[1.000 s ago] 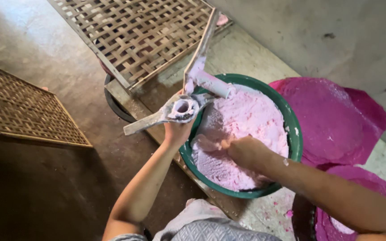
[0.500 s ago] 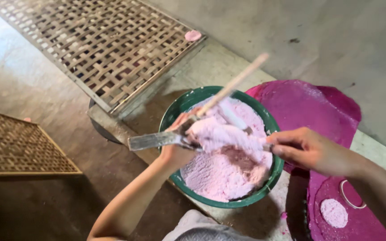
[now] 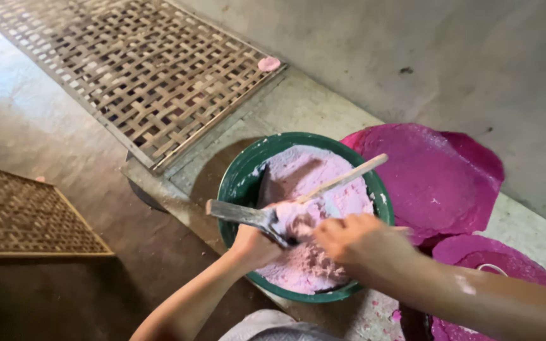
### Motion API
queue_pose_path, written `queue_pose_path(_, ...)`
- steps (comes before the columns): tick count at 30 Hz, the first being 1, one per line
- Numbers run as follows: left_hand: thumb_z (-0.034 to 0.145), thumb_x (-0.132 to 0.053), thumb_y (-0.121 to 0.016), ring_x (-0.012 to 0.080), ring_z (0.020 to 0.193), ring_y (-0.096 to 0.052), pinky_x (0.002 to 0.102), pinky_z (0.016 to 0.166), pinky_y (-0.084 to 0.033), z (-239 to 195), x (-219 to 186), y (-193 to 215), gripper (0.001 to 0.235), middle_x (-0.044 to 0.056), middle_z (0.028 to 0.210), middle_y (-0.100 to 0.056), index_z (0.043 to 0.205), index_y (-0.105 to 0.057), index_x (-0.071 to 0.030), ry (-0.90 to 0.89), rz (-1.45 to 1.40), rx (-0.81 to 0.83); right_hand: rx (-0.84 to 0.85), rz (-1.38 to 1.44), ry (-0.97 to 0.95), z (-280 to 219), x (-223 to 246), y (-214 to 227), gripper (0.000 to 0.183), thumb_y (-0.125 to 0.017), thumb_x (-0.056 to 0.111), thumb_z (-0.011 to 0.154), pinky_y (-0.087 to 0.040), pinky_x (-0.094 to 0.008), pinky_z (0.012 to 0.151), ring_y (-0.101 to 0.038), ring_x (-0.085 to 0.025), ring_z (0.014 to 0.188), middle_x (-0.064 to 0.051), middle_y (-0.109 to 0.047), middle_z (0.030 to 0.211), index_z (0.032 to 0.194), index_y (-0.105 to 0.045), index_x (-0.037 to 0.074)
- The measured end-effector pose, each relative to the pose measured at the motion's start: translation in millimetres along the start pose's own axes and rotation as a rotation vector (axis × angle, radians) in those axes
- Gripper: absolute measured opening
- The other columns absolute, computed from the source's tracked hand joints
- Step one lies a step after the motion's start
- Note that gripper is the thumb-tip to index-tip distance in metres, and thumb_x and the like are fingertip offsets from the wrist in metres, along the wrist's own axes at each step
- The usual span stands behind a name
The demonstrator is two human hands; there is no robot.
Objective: The person prepares pink food disks by scooping pink paste from a basin using a spatula, filling a circular mold, and then pressing the mold to release the shaped disks onto purple circular sheets.
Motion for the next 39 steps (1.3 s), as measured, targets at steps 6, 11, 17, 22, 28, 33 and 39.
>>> queue_pose_path(6,0.086,-0.017,-0.074,0.0166,0.098,-0.071,0.032,0.087,-0.057,10,0,38,0.033,0.006,0.11,-0.075,0.116,-0.071,-0.004,-0.056,0.039,-0.092,0.051,-0.035,-0.236,-53,-58,42,0.031,-0.065,0.018,0.079,-0.052,-0.035,0.06,-0.064,-0.018,0.068,0.0,-0.063,0.083,0.109,-0.067,0.013)
queue_pose_path(11,0.083,-0.019,-0.075,0.0176,0.099,-0.069,0.033,0.088,-0.055,1,9,-3,0.033,0.008,0.109,-0.072,0.113,-0.067,-0.006,-0.074,0.125,0.02,-0.102,-0.026,0.023,-3,-31,40,0.033,-0.063,0.043,0.094,-0.05,-0.035,0.054,-0.065,-0.02,0.066,-0.003,-0.065,0.083,0.096,-0.067,0.011)
queue_pose_path(17,0.091,-0.026,-0.068,0.0146,0.101,-0.071,0.031,0.09,-0.057,-2,20,-14,0.029,0.004,0.112,-0.076,0.119,-0.068,-0.018,0.191,0.137,0.101,0.008,0.099,-0.06,-3,-11,36,0.013,-0.064,0.009,0.08,-0.055,-0.035,0.057,-0.068,-0.02,0.067,-0.005,-0.066,0.083,0.093,-0.066,0.01)
queue_pose_path(22,0.08,-0.027,-0.075,0.0306,0.113,-0.065,0.041,0.088,-0.053,0,2,19,0.043,0.007,0.13,-0.068,0.121,-0.068,-0.016,-0.202,0.651,-0.026,0.07,0.04,-0.228,-47,-40,61,0.023,-0.066,0.012,0.076,-0.054,-0.038,0.058,-0.069,-0.022,0.069,-0.001,-0.064,0.08,0.099,-0.065,0.015)
queue_pose_path(28,0.078,-0.021,-0.075,0.0266,0.112,-0.068,0.039,0.102,-0.052,-2,5,-24,0.042,0.007,0.123,-0.071,0.119,-0.068,-0.014,-0.229,0.409,-0.013,0.127,-0.111,-0.051,2,9,12,0.007,-0.062,0.013,0.087,-0.054,-0.033,0.049,-0.069,-0.022,0.063,-0.007,-0.064,0.078,0.089,-0.062,0.006)
queue_pose_path(33,0.092,-0.018,-0.061,0.0191,0.098,-0.076,0.029,0.084,-0.06,-5,6,-10,0.032,0.001,0.109,-0.079,0.12,-0.075,-0.019,0.183,0.006,0.103,-0.025,0.227,-0.237,-24,-12,41,0.013,-0.064,0.009,0.08,-0.057,-0.04,0.054,-0.07,-0.025,0.063,-0.005,-0.065,0.078,0.092,-0.065,0.011)
queue_pose_path(39,0.089,-0.02,-0.072,0.0194,0.094,-0.071,0.033,0.086,-0.059,4,-7,18,0.034,0.006,0.103,-0.071,0.118,-0.063,-0.005,-0.178,0.079,-0.115,-0.075,0.021,-0.227,-68,-54,57,0.037,-0.069,0.022,0.075,-0.05,-0.037,0.054,-0.064,-0.021,0.066,-0.002,-0.061,0.081,0.111,-0.068,0.012)
Point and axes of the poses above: each hand's wrist, its own z-axis towards the middle knuckle, its own y-axis out of the back of the hand, x = y × z, the point moved 5 cm from there along z, towards the middle knuckle
